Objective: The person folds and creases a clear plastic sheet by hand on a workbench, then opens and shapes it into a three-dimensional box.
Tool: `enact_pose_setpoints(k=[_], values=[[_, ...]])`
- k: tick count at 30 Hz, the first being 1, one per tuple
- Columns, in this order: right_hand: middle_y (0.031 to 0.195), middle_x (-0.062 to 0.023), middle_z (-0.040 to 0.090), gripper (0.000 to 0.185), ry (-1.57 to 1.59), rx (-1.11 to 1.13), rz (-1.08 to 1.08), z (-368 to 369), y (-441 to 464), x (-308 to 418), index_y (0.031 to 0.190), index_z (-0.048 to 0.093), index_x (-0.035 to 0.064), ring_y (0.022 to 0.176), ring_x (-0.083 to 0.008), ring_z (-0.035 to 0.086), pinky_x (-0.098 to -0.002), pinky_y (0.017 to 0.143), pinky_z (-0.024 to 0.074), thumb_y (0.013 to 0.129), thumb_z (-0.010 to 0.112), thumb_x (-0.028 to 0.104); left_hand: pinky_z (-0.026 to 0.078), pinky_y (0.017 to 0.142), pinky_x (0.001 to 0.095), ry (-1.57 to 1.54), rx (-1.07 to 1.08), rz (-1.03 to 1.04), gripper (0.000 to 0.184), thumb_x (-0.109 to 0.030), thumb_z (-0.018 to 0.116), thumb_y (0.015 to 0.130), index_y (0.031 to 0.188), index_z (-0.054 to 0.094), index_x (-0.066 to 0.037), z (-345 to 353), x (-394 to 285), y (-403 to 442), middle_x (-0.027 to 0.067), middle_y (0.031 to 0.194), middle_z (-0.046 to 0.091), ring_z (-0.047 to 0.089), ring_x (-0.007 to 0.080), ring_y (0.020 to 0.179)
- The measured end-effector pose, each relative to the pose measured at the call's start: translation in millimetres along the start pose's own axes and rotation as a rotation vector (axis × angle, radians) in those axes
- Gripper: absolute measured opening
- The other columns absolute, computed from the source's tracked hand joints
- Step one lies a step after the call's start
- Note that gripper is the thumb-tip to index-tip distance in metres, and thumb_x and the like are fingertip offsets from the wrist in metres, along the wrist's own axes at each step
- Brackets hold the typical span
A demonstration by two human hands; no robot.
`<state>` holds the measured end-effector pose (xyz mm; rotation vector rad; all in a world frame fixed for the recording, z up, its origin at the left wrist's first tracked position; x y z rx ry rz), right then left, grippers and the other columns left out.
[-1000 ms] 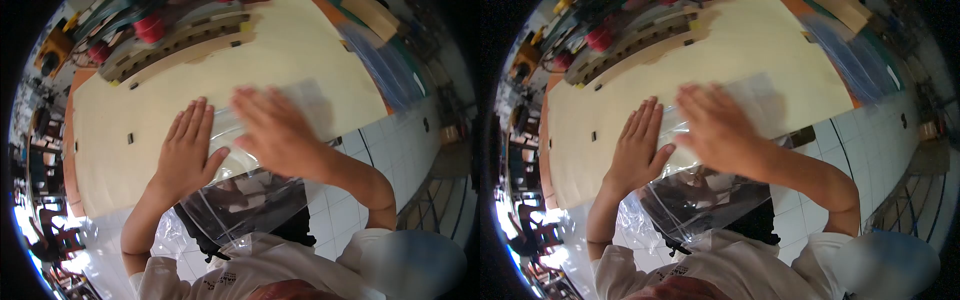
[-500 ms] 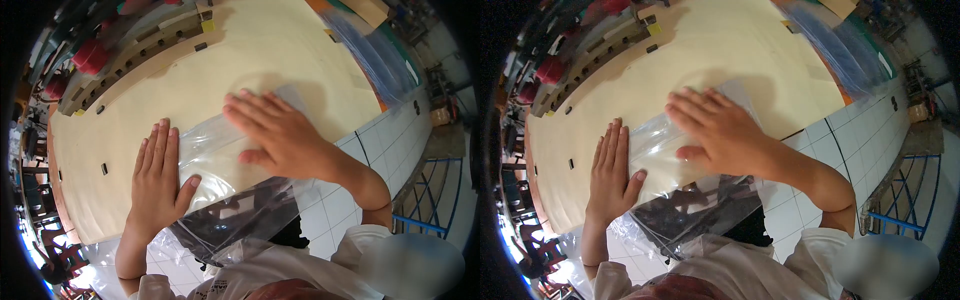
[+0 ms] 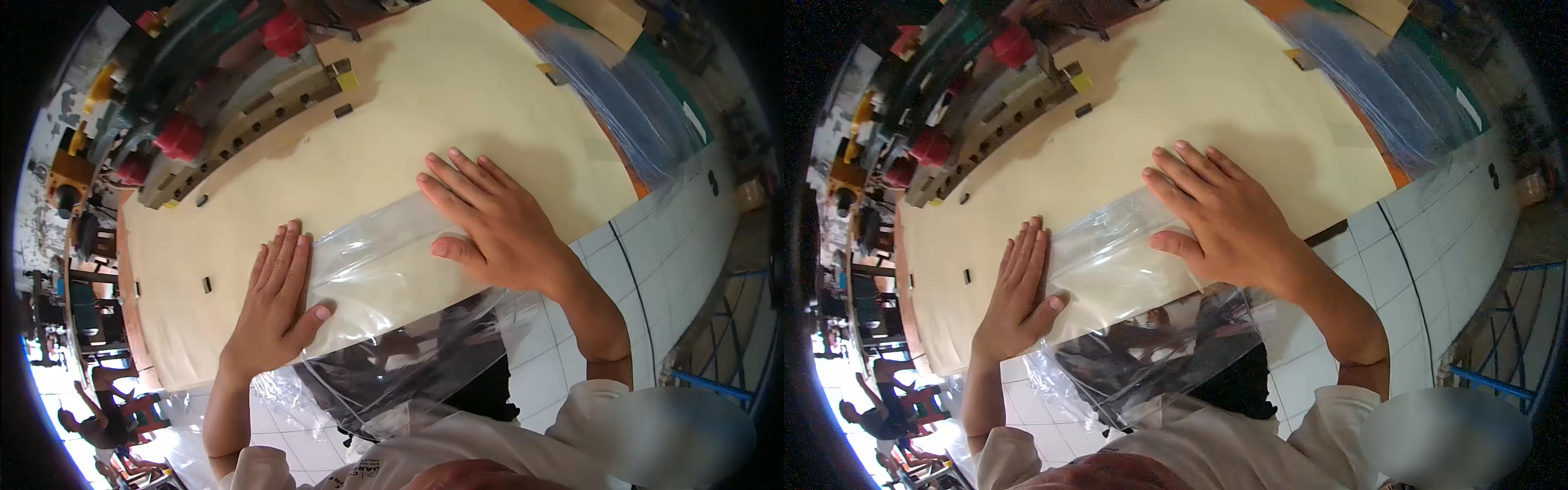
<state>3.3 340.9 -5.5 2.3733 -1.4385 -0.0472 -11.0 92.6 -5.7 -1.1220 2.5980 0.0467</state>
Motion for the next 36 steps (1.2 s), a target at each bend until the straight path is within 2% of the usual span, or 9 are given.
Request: enact_pose_setpoints(k=[5,7,8,11,17,21,27,32,36], values=[[0.152,-0.0198,0.047,0.068,0.008,-0.073,-0.041,-1,-3,1,0.143,0.052,0.0020,0.143,-0.0385,0.041,-0.0512,0.120,0.0291,0.101,0.049,0.055,0.021,0.123,0.0467,-0.081,-0.034,-0.017,0.066,-0.030,0.054,0.101,0.155,0.034,0.004,-19,-3,3,0.0271,0.162,0.028,0.027,0.0402,0.152],[0.152,-0.0198,0.047,0.067,0.011,-0.073,-0.047,0,-3,1,0.143,0.052,0.0021,0.143,-0.0384,0.041,-0.0509,0.120,0.0292,0.101,0.050,0.054,0.035,0.116,0.0474,-0.175,-0.337,-0.198,0.052,-0.019,0.058,0.099,0.146,0.048,0.001,-39,13,-6,0.0255,0.153,0.042,0.042,0.0409,0.142],[0.152,-0.0198,0.048,0.066,0.014,-0.073,-0.042,0,-3,0,0.143,0.053,0.0023,0.143,-0.0383,0.041,-0.0506,0.120,0.0292,0.101,0.051,0.053,0.049,0.098,0.0425,-0.106,-0.554,-0.162,0.034,-0.010,0.061,0.096,0.128,0.062,0.002,-46,19,-17,0.0219,0.133,0.058,0.060,0.0355,0.118],[0.157,-0.0170,0.043,0.066,0.039,-0.027,-0.015,2,-2,-2,0.148,0.049,0.0054,0.147,-0.0369,0.037,-0.0512,0.121,0.0274,0.100,0.052,0.052,0.051,0.086,0.0349,-0.232,-0.604,-0.397,0.025,-0.010,0.066,0.093,0.113,0.066,0.004,-42,41,-50,0.0158,0.109,0.067,0.066,0.0268,0.099],[0.158,-0.0155,0.041,0.066,0.029,-0.015,-0.015,3,-2,-1,0.149,0.048,0.0063,0.148,-0.0358,0.035,-0.0500,0.122,0.0265,0.100,0.054,0.050,0.051,0.070,0.0264,-0.502,-0.521,-0.503,0.016,-0.007,0.072,0.090,0.100,0.069,0.006,-21,65,-79,0.0094,0.086,0.071,0.067,0.0145,0.078],[0.159,-0.0146,0.040,0.066,-0.002,0.004,-0.018,3,-2,1,0.150,0.046,0.0075,0.149,-0.0350,0.033,-0.0491,0.122,0.0260,0.100,0.054,0.050,0.051,0.066,0.0257,-0.591,-0.602,-0.476,0.010,-0.004,0.071,0.091,0.094,0.069,0.006,-26,71,-79,0.0085,0.082,0.071,0.066,0.0121,0.073],[0.156,-0.0164,0.044,0.067,-0.016,-0.010,-0.022,3,-1,1,0.148,0.048,0.0061,0.148,-0.0352,0.036,-0.0488,0.122,0.0267,0.101,0.051,0.053,0.051,0.072,0.0248,-0.468,-0.358,-0.575,0.010,-0.005,0.070,0.093,0.100,0.067,0.002,-25,73,-84,0.0053,0.086,0.070,0.065,0.0106,0.079],[0.159,-0.0154,0.040,0.068,-0.006,0.038,0.006,3,0,1,0.152,0.044,0.0083,0.149,-0.0358,0.033,-0.0494,0.123,0.0246,0.100,0.053,0.051,0.047,0.066,0.0232,-0.701,-0.331,-0.386,0.012,-0.011,0.074,0.091,0.090,0.067,-0.001,-12,97,-82,-0.0003,0.079,0.066,0.058,0.0050,0.072],[0.157,-0.0175,0.043,0.068,-0.037,0.032,-0.024,9,3,0,0.150,0.047,0.0072,0.148,-0.0376,0.035,-0.0511,0.122,0.0244,0.101,0.052,0.054,0.051,0.066,0.0253,-0.932,-0.264,-0.528,0.016,-0.016,0.069,0.096,0.092,0.068,0.000,-20,90,-80,0.0035,0.083,0.070,0.063,0.0082,0.075]])
Point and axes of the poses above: each hand's wrist, its own y-axis towards the middle knuckle, its own z-axis out of the palm, x = y × z, the point moved 8 cm from there along y, towards the middle knuckle
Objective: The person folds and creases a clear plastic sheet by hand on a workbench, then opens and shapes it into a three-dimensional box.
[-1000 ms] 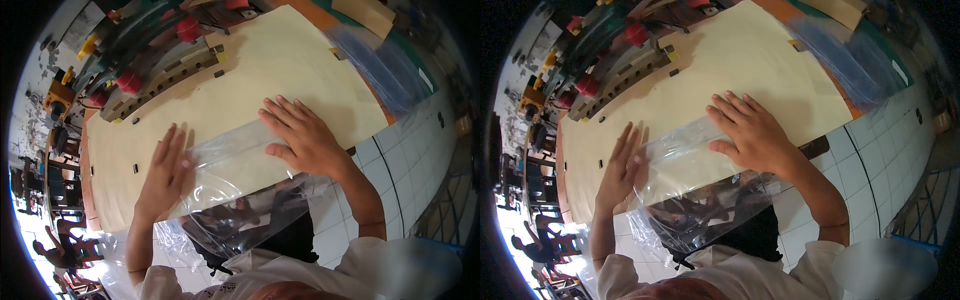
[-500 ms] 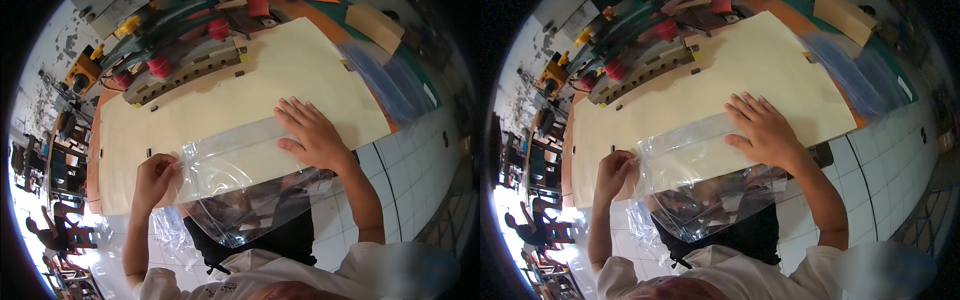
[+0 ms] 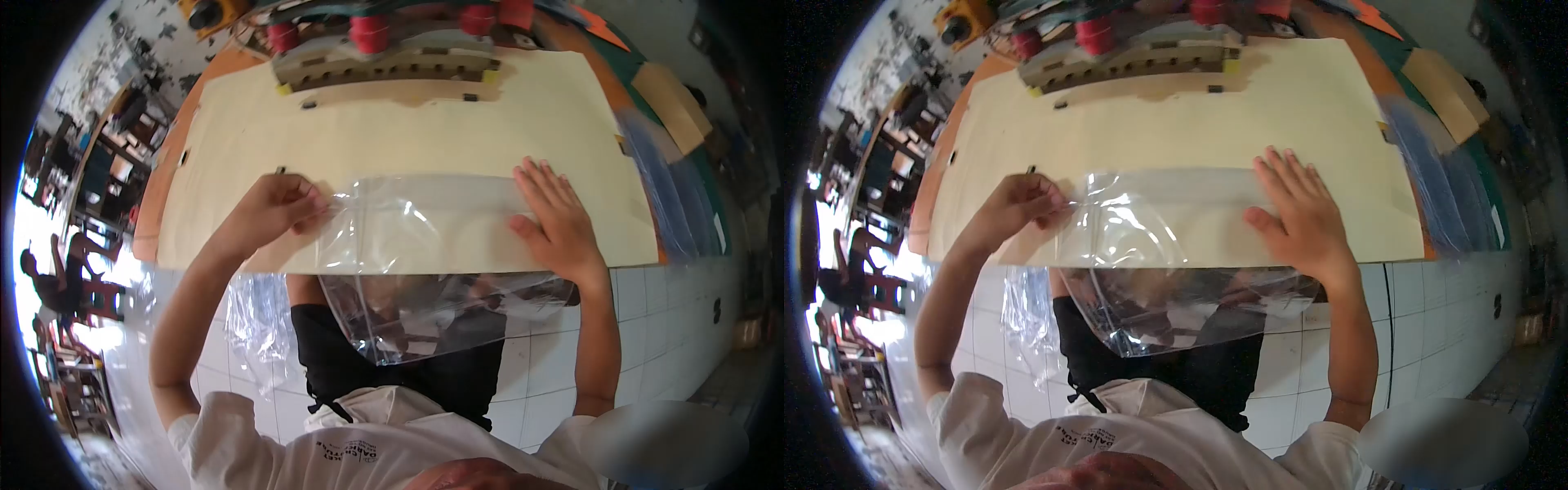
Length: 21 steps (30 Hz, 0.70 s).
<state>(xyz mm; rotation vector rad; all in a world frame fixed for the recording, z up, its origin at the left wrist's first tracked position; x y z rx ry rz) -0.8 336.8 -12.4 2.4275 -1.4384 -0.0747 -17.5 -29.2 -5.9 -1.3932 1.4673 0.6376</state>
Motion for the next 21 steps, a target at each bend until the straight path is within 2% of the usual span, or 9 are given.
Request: enact_pose_setpoints(k=[3,5,7,9,12,19,21], values=[[0.158,-0.0177,0.042,0.068,0.034,0.027,0.013,0,1,0,0.151,0.046,0.0067,0.149,-0.0383,0.034,-0.0519,0.122,0.0246,0.101,0.052,0.053,0.055,0.068,0.0267,-0.017,0.022,-0.049,0.022,-0.020,0.068,0.097,0.094,0.069,0.001,0,0,4,0.0065,0.085,0.071,0.066,0.0114,0.076],[0.159,-0.0176,0.041,0.069,0.030,0.041,0.008,1,1,2,0.151,0.045,0.0065,0.149,-0.0384,0.034,-0.0518,0.122,0.0245,0.101,0.052,0.053,0.057,0.070,0.0273,-0.023,0.131,-0.118,0.024,-0.023,0.068,0.098,0.094,0.070,0.001,4,0,5,0.0074,0.085,0.071,0.067,0.0126,0.076],[0.159,-0.0175,0.040,0.069,0.017,0.049,0.011,-1,2,4,0.151,0.045,0.0064,0.149,-0.0385,0.033,-0.0517,0.122,0.0244,0.101,0.051,0.053,0.057,0.070,0.0275,-0.044,0.126,-0.154,0.026,-0.026,0.069,0.098,0.093,0.072,0.000,-1,-1,7,0.0069,0.085,0.071,0.068,0.0127,0.075],[0.160,-0.0173,0.039,0.069,0.032,0.059,0.027,-3,3,5,0.152,0.044,0.0062,0.150,-0.0382,0.033,-0.0517,0.122,0.0241,0.101,0.050,0.054,0.057,0.069,0.0270,-0.056,0.212,-0.226,0.027,-0.027,0.070,0.097,0.092,0.072,-0.001,2,3,9,0.0058,0.085,0.071,0.067,0.0117,0.074],[0.160,-0.0173,0.038,0.070,0.011,0.078,0.027,0,3,4,0.152,0.043,0.0064,0.150,-0.0377,0.032,-0.0515,0.122,0.0237,0.101,0.049,0.054,0.057,0.066,0.0267,-0.035,0.249,-0.228,0.027,-0.028,0.071,0.096,0.091,0.073,-0.002,4,0,10,0.0046,0.083,0.071,0.067,0.0103,0.072],[0.161,-0.0155,0.037,0.069,0.014,0.085,0.027,0,3,5,0.153,0.042,0.0081,0.151,-0.0359,0.031,-0.0508,0.123,0.0225,0.101,0.050,0.053,0.056,0.065,0.0269,0.002,0.208,-0.211,0.021,-0.024,0.074,0.093,0.089,0.075,-0.003,8,-2,14,0.0031,0.078,0.071,0.066,0.0084,0.072],[0.162,-0.0150,0.037,0.069,0.009,0.085,0.032,1,3,4,0.153,0.042,0.0086,0.151,-0.0354,0.030,-0.0508,0.123,0.0225,0.101,0.051,0.052,0.057,0.063,0.0248,0.015,0.207,-0.193,0.019,-0.018,0.077,0.092,0.089,0.074,0.001,8,-3,16,0.0064,0.081,0.073,0.067,0.0111,0.069]])
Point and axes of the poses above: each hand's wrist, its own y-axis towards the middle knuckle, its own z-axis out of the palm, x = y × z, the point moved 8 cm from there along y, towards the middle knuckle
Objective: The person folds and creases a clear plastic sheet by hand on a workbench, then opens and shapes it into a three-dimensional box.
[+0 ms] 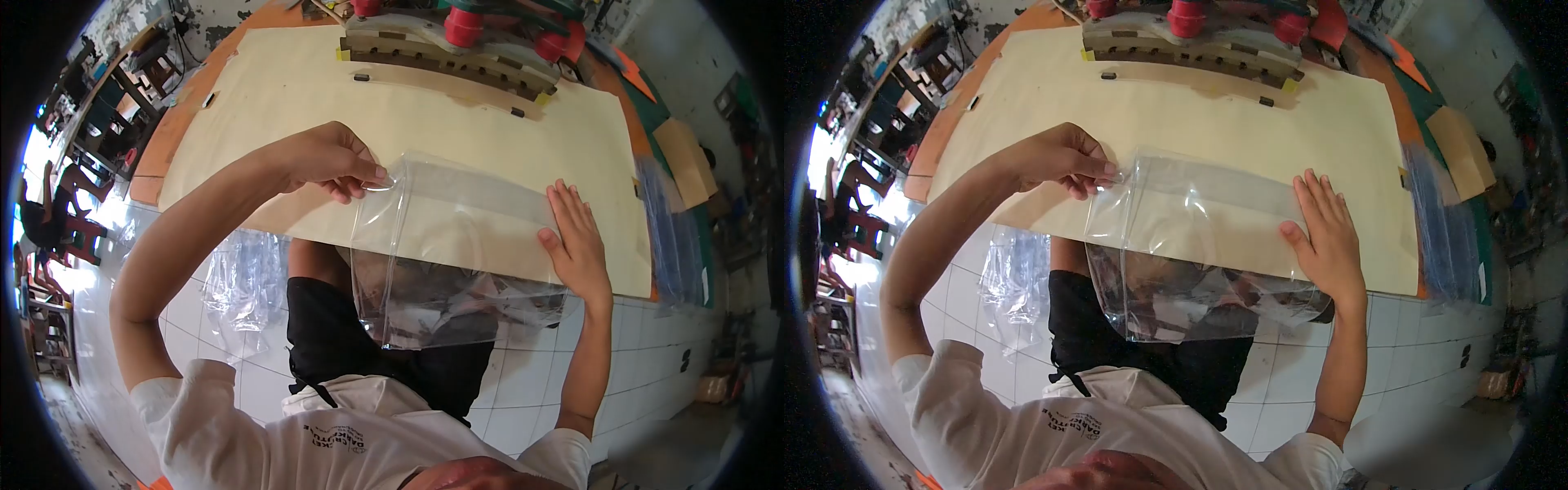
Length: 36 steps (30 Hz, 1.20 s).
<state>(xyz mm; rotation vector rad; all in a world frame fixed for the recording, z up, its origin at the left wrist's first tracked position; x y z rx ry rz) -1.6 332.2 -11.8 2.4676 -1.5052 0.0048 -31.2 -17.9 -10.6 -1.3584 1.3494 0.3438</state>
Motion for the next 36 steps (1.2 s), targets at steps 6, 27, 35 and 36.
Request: enact_pose_setpoints(k=[6,27,35,36], values=[[0.162,-0.0151,0.037,0.068,-0.007,-0.003,-0.008,1,0,-1,0.154,0.042,0.0084,0.151,-0.0355,0.030,-0.0511,0.123,0.0227,0.101,0.052,0.050,0.058,0.065,0.0252,0.009,-0.012,0.100,0.018,-0.014,0.079,0.089,0.088,0.074,0.004,-4,-5,3,0.0087,0.080,0.073,0.069,0.0131,0.071],[0.159,-0.0175,0.040,0.065,-0.002,-0.045,-0.032,-1,-2,0,0.152,0.044,0.0071,0.149,-0.0392,0.033,-0.0511,0.121,0.0255,0.101,0.054,0.046,0.053,0.059,0.0315,0.209,-0.139,0.076,0.068,-0.061,0.055,0.098,0.102,0.065,0.006,27,-45,23,0.0103,0.070,0.063,0.066,0.0194,0.059],[0.160,-0.0167,0.040,0.066,0.004,-0.060,-0.036,0,-3,-3,0.152,0.044,0.0069,0.149,-0.0380,0.033,-0.0508,0.122,0.0251,0.102,0.052,0.048,0.056,0.059,0.0489,0.806,-0.603,0.545,0.069,-0.049,0.053,0.101,0.059,0.064,0.005,40,-74,28,0.0278,0.061,0.062,0.064,0.0460,0.056],[0.160,-0.0164,0.040,0.066,-0.001,-0.057,-0.036,0,-3,-3,0.152,0.044,0.0069,0.149,-0.0378,0.033,-0.0508,0.122,0.0251,0.102,0.052,0.049,0.056,0.059,0.0489,0.807,-0.600,0.545,0.069,-0.049,0.053,0.101,0.059,0.064,0.005,40,-73,29,0.0278,0.061,0.062,0.064,0.0460,0.056]])
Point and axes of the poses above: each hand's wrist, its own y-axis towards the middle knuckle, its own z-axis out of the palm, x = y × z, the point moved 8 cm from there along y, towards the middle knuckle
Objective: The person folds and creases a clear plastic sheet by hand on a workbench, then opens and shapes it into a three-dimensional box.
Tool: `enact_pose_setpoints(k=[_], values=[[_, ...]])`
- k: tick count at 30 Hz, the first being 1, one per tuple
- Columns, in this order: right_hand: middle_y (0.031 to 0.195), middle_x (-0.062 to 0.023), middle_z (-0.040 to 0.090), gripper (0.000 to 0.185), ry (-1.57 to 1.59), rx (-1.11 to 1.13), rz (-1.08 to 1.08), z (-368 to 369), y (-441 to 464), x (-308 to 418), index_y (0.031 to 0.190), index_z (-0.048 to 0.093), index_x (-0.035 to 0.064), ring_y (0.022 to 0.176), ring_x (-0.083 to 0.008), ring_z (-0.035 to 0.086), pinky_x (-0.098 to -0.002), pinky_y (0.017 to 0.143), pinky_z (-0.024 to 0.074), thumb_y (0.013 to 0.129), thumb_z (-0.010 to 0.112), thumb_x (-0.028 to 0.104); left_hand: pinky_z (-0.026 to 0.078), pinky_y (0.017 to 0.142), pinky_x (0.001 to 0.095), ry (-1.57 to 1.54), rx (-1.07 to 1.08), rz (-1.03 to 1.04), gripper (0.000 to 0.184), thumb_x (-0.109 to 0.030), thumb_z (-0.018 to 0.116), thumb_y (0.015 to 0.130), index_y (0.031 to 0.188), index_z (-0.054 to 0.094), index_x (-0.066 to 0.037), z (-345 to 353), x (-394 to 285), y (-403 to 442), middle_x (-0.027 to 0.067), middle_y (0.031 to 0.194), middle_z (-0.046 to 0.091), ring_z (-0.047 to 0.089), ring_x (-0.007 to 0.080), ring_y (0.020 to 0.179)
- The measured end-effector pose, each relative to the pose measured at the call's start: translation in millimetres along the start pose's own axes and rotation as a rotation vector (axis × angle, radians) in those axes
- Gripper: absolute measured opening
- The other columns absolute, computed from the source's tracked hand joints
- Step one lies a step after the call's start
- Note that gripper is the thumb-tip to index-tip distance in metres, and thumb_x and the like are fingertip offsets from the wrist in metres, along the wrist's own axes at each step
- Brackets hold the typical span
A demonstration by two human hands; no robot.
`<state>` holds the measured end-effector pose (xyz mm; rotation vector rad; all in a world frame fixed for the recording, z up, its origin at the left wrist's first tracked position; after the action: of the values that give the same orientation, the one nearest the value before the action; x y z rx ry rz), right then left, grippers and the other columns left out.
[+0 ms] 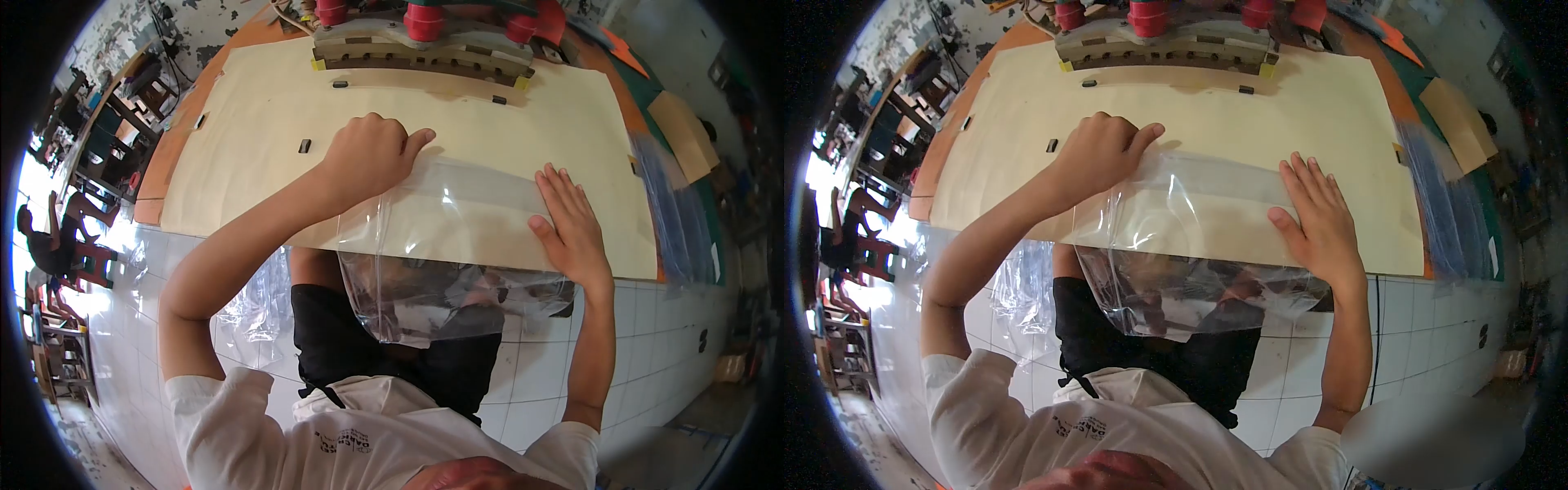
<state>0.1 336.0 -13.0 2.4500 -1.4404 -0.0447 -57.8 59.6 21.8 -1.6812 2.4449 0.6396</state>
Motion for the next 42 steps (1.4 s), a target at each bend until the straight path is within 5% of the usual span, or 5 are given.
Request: enact_pose_setpoints(k=[9,17,33,39,42], values=[[0.159,-0.0157,0.040,0.066,0.021,0.009,0.011,-2,1,1,0.152,0.044,0.0086,0.149,-0.0375,0.034,-0.0502,0.122,0.0253,0.101,0.052,0.050,0.054,0.057,0.0508,0.016,-0.036,0.009,0.063,-0.040,0.055,0.102,0.058,0.064,0.004,9,12,-7,0.0275,0.056,0.058,0.061,0.0471,0.055],[0.159,-0.0158,0.040,0.067,0.023,0.012,0.029,-1,1,-1,0.152,0.044,0.0086,0.149,-0.0377,0.034,-0.0505,0.122,0.0250,0.101,0.052,0.051,0.047,0.059,0.0495,-0.182,-0.058,-0.017,0.031,-0.018,0.057,0.103,0.086,0.064,0.007,3,6,-8,0.0282,0.063,0.057,0.055,0.0488,0.059],[0.166,-0.0125,0.028,0.066,-0.070,0.144,0.156,11,27,-45,0.158,0.034,0.0122,0.154,-0.0314,0.023,-0.0485,0.125,0.0182,0.106,0.039,0.052,0.055,0.061,0.0470,0.275,-0.154,0.195,0.039,-0.039,0.056,0.100,0.089,0.067,-0.003,21,-8,50,0.0166,0.067,0.068,0.069,0.0375,0.066],[0.168,-0.0100,0.025,0.066,-0.126,0.241,0.204,5,36,-48,0.159,0.031,0.0122,0.155,-0.0275,0.020,-0.0468,0.126,0.0149,0.107,0.035,0.051,0.055,0.074,0.0471,0.146,-0.186,0.354,0.040,-0.038,0.054,0.101,0.097,0.067,0.000,14,-33,52,0.0201,0.090,0.071,0.069,0.0373,0.083],[0.167,-0.0141,0.025,0.066,-0.201,0.251,0.169,8,39,-51,0.159,0.031,0.0094,0.155,-0.0287,0.021,-0.0474,0.126,0.0147,0.107,0.035,0.050,0.051,0.097,0.0489,-0.040,0.101,0.541,0.045,-0.036,0.049,0.104,0.124,0.061,0.002,30,-61,17,0.0280,0.124,0.064,0.064,0.0413,0.113]])
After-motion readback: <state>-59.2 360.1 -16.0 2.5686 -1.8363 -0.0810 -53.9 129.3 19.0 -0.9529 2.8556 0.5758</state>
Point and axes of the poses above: each hand's wrist, its own y-axis towards the middle knuckle, its own z-axis out of the palm, x = y × z, the point moved 8 cm from there along y, towards the middle knuckle
